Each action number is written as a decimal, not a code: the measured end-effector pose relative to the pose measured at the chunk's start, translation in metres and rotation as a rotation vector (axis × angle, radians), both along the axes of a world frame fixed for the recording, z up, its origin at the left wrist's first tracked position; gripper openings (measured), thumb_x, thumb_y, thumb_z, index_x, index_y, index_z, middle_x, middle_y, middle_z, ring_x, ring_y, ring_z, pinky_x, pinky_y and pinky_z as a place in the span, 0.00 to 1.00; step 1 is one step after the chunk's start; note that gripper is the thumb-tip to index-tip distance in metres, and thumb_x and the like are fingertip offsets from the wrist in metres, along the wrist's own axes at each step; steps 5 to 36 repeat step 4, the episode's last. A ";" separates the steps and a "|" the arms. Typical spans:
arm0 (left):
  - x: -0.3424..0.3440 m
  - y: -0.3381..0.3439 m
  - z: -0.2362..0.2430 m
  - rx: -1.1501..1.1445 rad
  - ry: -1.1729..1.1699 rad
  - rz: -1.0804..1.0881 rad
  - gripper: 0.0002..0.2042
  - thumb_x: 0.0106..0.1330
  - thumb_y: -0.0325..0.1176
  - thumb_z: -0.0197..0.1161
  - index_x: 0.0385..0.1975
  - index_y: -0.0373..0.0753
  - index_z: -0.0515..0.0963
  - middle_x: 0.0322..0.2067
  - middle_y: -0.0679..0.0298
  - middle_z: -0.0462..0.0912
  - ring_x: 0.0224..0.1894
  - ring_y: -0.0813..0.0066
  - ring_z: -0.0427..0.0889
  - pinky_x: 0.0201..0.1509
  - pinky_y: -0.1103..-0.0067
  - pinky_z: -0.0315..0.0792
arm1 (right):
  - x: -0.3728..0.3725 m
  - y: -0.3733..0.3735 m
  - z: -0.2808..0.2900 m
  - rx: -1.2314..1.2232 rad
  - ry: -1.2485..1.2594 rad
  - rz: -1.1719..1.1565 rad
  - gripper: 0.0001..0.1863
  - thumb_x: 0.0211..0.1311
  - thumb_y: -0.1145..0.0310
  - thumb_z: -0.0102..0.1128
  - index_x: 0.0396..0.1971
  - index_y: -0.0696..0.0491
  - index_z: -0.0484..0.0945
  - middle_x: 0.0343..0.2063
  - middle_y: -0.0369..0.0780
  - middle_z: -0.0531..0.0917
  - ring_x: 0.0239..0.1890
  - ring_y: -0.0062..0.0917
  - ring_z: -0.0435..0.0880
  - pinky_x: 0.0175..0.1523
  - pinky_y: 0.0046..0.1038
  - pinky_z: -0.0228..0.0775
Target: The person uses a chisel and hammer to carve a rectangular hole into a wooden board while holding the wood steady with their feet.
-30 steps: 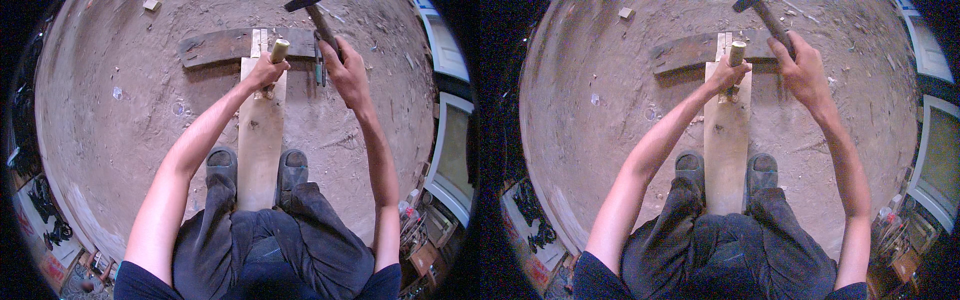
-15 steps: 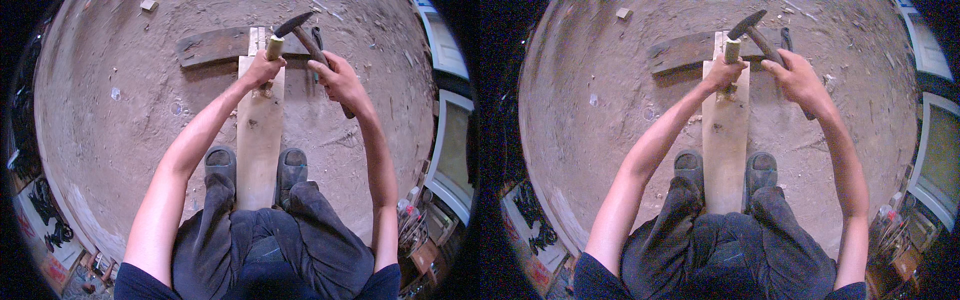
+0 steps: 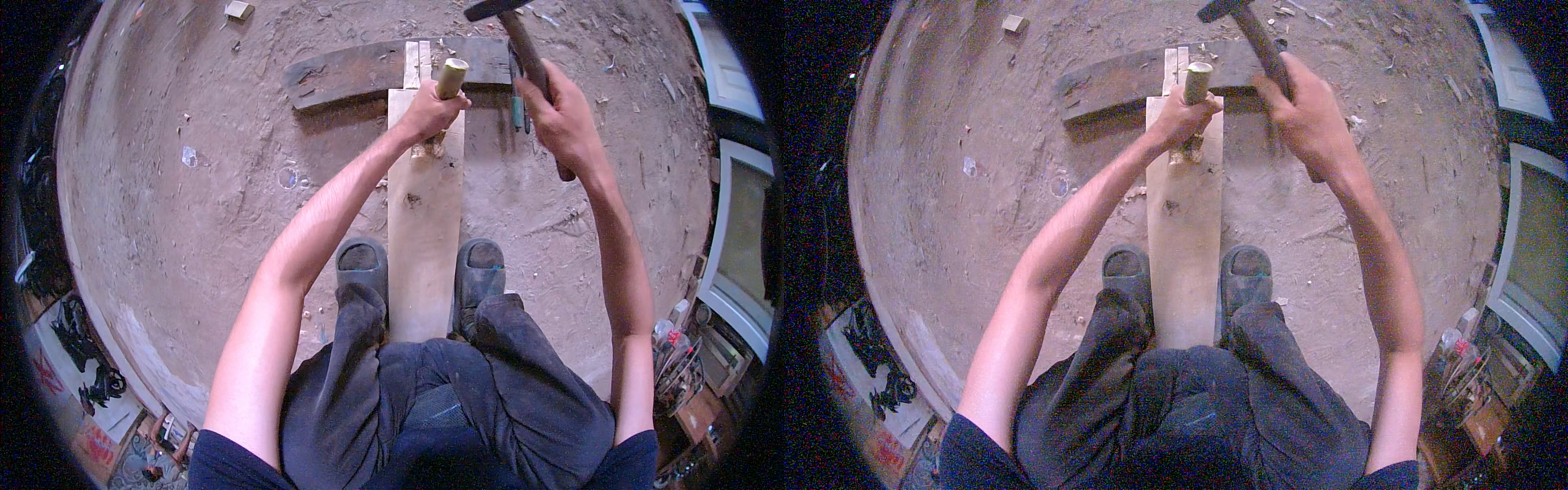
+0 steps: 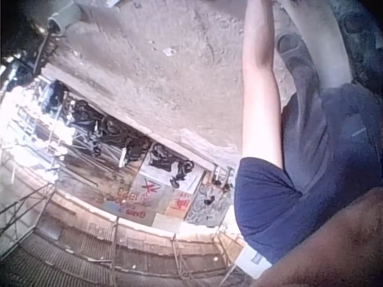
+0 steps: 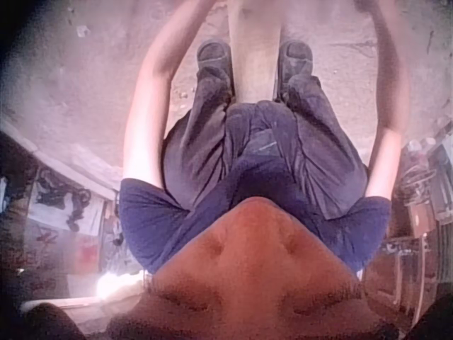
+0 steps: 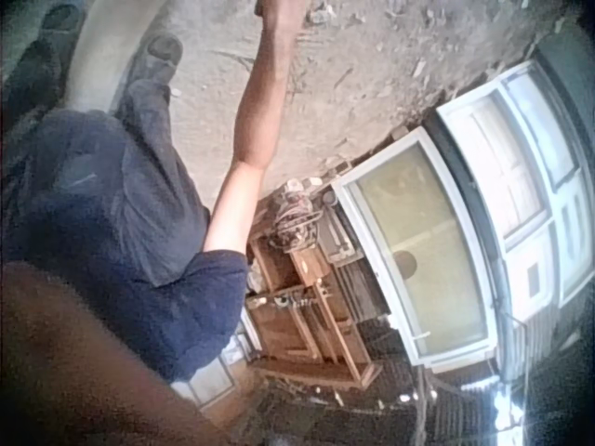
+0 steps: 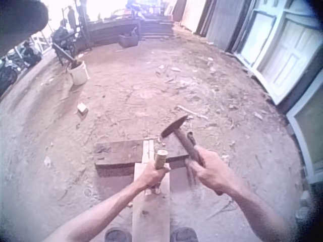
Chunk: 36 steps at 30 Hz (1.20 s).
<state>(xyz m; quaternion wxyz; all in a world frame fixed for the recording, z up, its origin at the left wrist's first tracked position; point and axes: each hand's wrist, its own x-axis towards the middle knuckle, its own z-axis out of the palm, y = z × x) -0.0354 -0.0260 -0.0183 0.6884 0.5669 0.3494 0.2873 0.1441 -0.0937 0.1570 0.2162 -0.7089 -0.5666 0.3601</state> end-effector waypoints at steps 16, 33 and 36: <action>0.002 -0.001 -0.002 0.057 0.083 -0.022 0.11 0.57 0.32 0.65 0.18 0.37 0.72 0.13 0.71 0.71 0.17 0.83 0.68 0.21 0.78 0.64 | -0.005 0.002 0.009 -0.136 0.009 0.042 0.17 0.63 0.58 0.57 0.38 0.59 0.76 0.26 0.47 0.79 0.28 0.34 0.75 0.39 0.37 0.67; 0.002 -0.001 -0.002 0.057 0.083 -0.022 0.11 0.57 0.32 0.65 0.18 0.37 0.72 0.13 0.71 0.71 0.17 0.83 0.68 0.21 0.78 0.64 | -0.005 0.002 0.009 -0.136 0.009 0.042 0.17 0.63 0.58 0.57 0.38 0.59 0.76 0.26 0.47 0.79 0.28 0.34 0.75 0.39 0.37 0.67; 0.002 -0.001 -0.002 0.057 0.083 -0.022 0.11 0.57 0.32 0.65 0.18 0.37 0.72 0.13 0.71 0.71 0.17 0.83 0.68 0.21 0.78 0.64 | -0.005 0.002 0.009 -0.136 0.009 0.042 0.17 0.63 0.58 0.57 0.38 0.59 0.76 0.26 0.47 0.79 0.28 0.34 0.75 0.39 0.37 0.67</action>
